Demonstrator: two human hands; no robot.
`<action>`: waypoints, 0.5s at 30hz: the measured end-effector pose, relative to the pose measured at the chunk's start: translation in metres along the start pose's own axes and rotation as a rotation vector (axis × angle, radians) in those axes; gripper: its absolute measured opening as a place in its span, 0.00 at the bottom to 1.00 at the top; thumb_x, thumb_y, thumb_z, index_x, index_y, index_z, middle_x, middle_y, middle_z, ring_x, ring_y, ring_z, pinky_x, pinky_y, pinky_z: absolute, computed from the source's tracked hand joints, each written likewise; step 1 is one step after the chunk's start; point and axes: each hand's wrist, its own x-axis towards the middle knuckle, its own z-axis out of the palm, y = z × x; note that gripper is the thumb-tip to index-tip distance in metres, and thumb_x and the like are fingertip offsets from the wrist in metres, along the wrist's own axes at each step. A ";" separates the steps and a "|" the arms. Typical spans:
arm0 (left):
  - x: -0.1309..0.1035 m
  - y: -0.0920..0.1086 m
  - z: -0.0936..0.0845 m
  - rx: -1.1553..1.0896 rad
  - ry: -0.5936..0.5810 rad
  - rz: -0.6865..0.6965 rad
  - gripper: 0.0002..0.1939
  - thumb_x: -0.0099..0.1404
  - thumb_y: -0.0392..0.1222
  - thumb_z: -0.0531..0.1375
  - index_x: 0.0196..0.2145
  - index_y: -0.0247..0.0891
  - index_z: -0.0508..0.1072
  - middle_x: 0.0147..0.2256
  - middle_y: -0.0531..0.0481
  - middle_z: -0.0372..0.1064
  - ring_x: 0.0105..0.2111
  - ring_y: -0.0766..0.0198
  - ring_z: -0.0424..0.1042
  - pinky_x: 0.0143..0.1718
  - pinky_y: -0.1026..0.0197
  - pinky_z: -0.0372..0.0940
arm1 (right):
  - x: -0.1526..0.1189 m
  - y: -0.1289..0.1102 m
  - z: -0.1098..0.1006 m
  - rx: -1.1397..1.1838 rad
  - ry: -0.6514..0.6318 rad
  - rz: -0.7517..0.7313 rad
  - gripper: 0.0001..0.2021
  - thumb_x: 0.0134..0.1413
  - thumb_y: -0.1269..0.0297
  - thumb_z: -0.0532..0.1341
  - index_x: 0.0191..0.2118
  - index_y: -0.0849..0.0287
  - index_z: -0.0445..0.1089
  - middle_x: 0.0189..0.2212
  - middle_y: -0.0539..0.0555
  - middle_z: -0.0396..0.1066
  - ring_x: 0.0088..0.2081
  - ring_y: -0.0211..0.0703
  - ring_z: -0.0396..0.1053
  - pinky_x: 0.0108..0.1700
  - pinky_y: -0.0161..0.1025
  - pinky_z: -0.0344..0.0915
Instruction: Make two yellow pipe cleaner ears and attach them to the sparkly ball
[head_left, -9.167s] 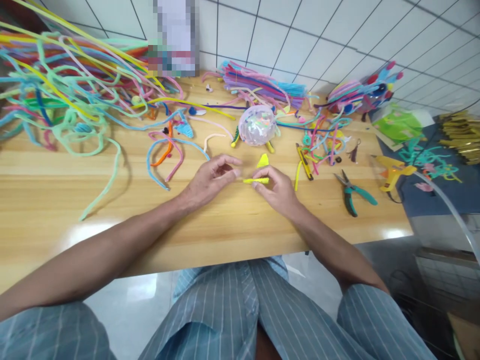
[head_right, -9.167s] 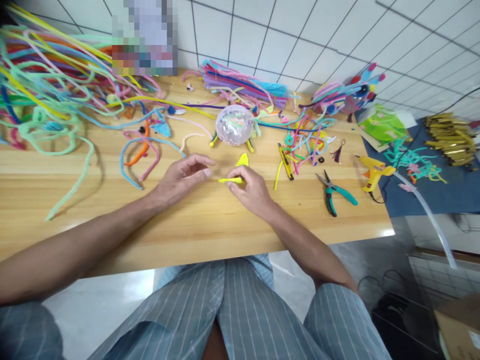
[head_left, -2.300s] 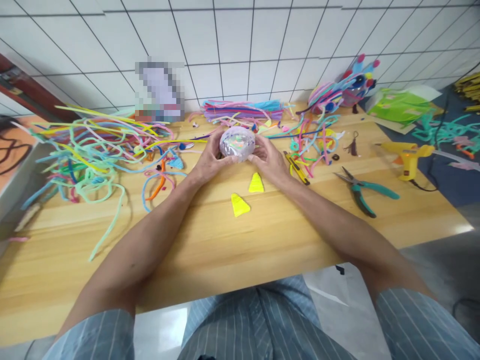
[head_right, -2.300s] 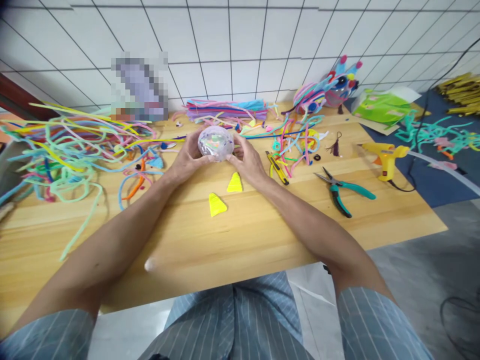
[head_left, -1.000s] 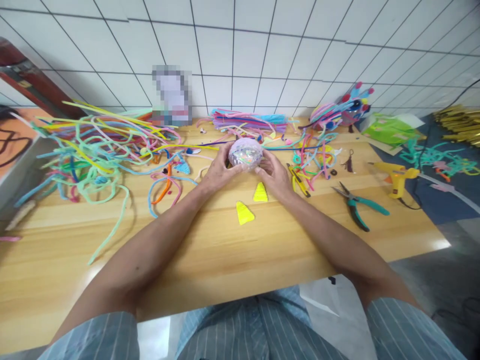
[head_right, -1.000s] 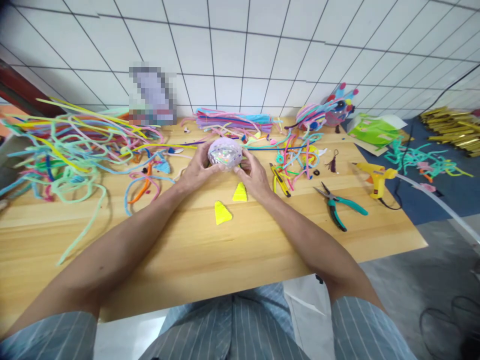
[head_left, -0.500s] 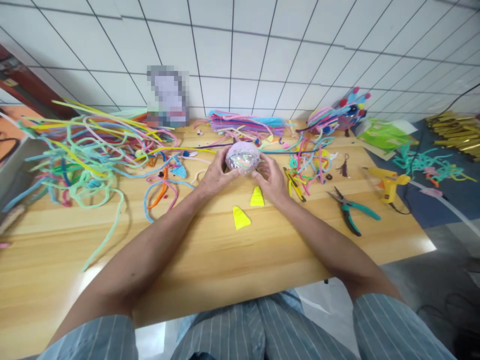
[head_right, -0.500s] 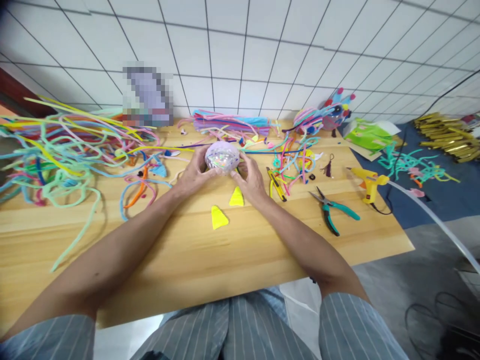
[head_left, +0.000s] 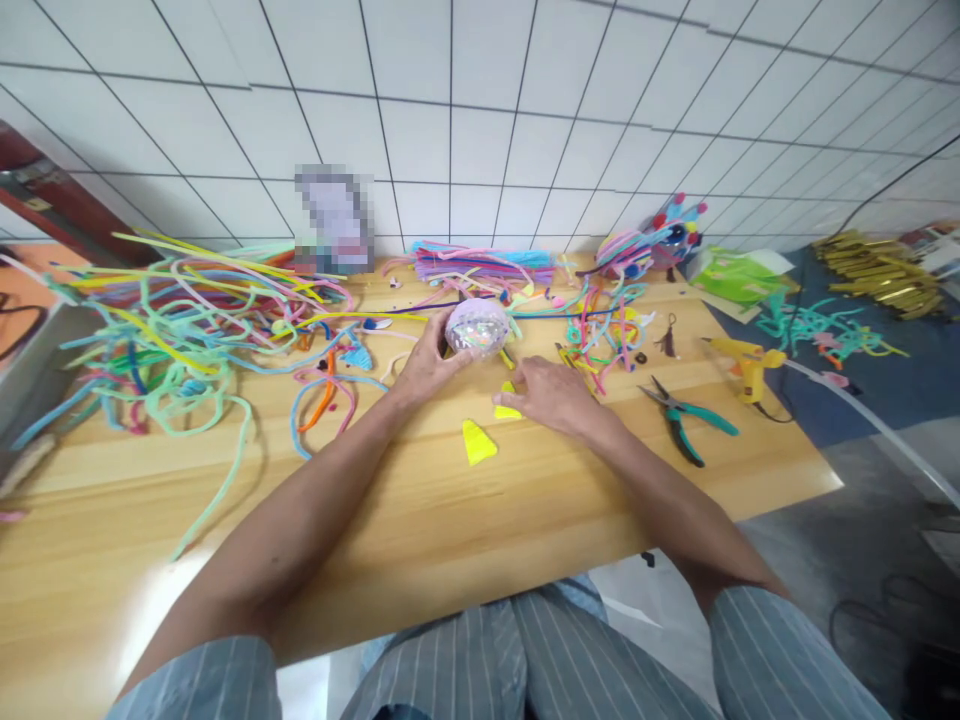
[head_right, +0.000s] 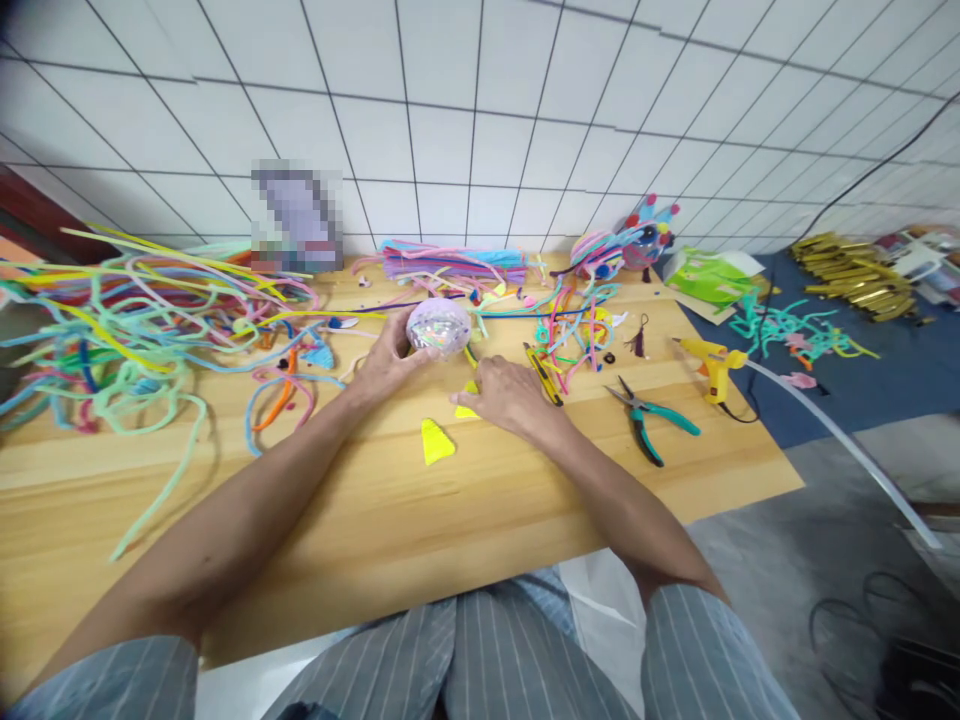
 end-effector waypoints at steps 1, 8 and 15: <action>0.000 0.000 0.000 -0.009 0.010 -0.011 0.47 0.63 0.62 0.74 0.71 0.41 0.62 0.70 0.34 0.64 0.69 0.42 0.66 0.73 0.37 0.60 | -0.002 -0.006 0.002 -0.026 -0.026 0.009 0.20 0.61 0.44 0.71 0.46 0.56 0.78 0.49 0.66 0.82 0.48 0.64 0.81 0.45 0.49 0.71; 0.001 0.002 0.000 -0.015 0.022 -0.008 0.47 0.62 0.60 0.75 0.70 0.39 0.63 0.69 0.33 0.65 0.69 0.42 0.67 0.72 0.38 0.60 | -0.005 -0.003 0.018 0.104 -0.045 -0.009 0.10 0.61 0.56 0.70 0.36 0.56 0.73 0.38 0.57 0.81 0.40 0.51 0.78 0.38 0.41 0.64; 0.001 0.002 0.001 -0.027 0.019 -0.020 0.47 0.62 0.60 0.75 0.71 0.41 0.63 0.69 0.34 0.65 0.70 0.42 0.66 0.72 0.39 0.60 | 0.025 0.029 -0.013 0.965 0.110 -0.122 0.17 0.57 0.45 0.68 0.34 0.54 0.71 0.27 0.48 0.73 0.27 0.41 0.68 0.31 0.38 0.64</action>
